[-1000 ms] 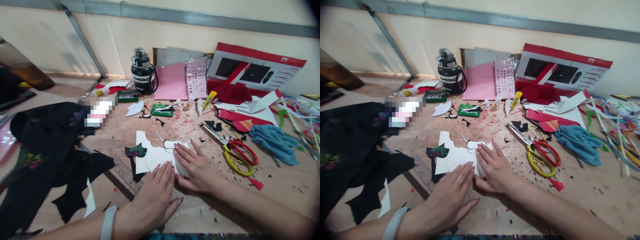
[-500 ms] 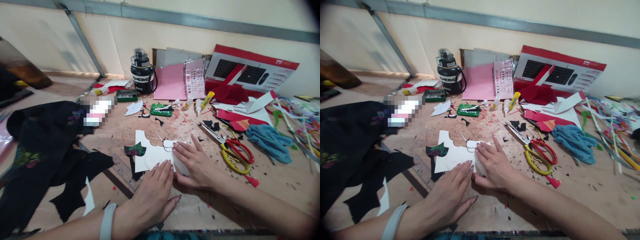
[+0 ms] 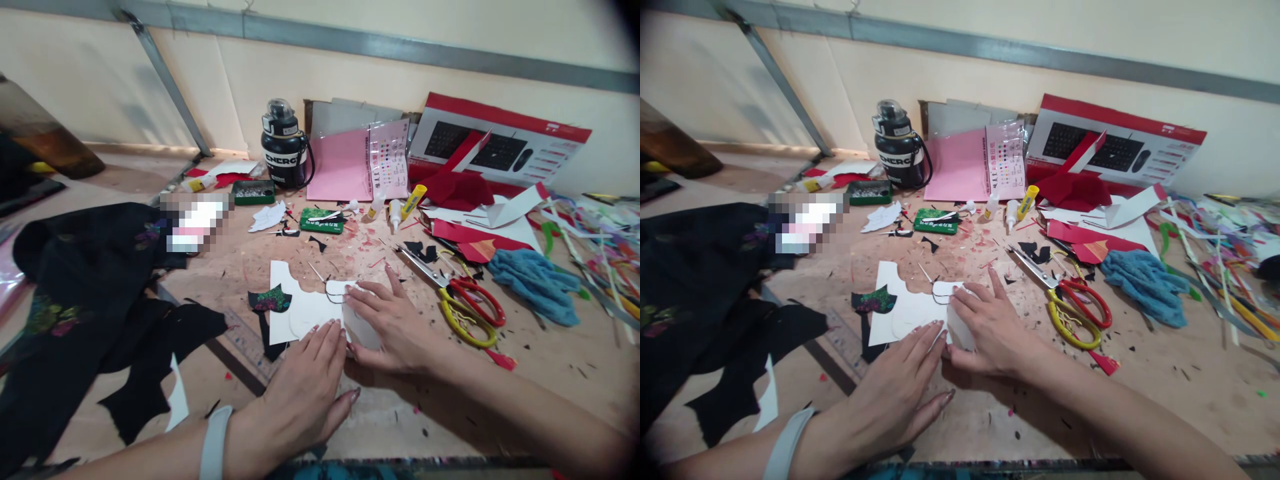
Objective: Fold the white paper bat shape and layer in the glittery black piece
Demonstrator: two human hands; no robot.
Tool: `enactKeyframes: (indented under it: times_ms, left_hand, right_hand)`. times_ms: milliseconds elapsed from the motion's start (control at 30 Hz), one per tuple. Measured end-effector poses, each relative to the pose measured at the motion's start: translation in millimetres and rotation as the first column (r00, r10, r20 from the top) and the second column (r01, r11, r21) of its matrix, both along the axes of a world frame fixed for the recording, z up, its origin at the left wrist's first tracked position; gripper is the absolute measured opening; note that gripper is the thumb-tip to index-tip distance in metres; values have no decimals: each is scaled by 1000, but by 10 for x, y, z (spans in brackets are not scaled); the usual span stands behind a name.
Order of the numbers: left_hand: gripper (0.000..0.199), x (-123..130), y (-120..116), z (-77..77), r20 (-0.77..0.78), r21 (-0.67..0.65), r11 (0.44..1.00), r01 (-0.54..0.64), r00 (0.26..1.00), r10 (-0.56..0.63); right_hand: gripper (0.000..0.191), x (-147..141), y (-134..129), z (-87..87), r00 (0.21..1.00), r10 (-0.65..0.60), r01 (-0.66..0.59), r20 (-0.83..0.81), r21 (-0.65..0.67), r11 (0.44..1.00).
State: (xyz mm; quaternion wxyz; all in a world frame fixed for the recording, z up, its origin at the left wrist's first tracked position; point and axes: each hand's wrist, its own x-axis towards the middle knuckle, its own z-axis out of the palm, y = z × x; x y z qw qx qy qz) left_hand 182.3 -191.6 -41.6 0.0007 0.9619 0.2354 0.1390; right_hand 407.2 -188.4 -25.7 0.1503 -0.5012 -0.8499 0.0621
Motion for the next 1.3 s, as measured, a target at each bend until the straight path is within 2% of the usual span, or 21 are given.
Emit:
enactKeyframes:
  times_ms: [200,567,833,1067,1300]
  left_hand:
    - [61,-3,-4,-8,5,-10,1000,-5,1000,5]
    - [59,-7,-12,-6,-2,-7,1000,-29,1000,29]
    - [59,-10,-6,-4,-11,-27,999,-27,1000,26]
    - [58,-16,-18,-11,-3,-12,1000,-26,1000,26]
    - [60,-13,10,-9,0,67,998,-19,1000,19]
  right_hand:
    - [55,12,30,78,1000,-10,8,-23,-60,998]
    - [50,20,111,121,996,-18,11,-84,-84,996]
    - [47,29,139,68,992,-5,1,-130,-27,1000]
    - [40,29,144,130,984,-22,33,-175,64,997]
    - [28,318,110,271,979,-127,157,-158,199,967]
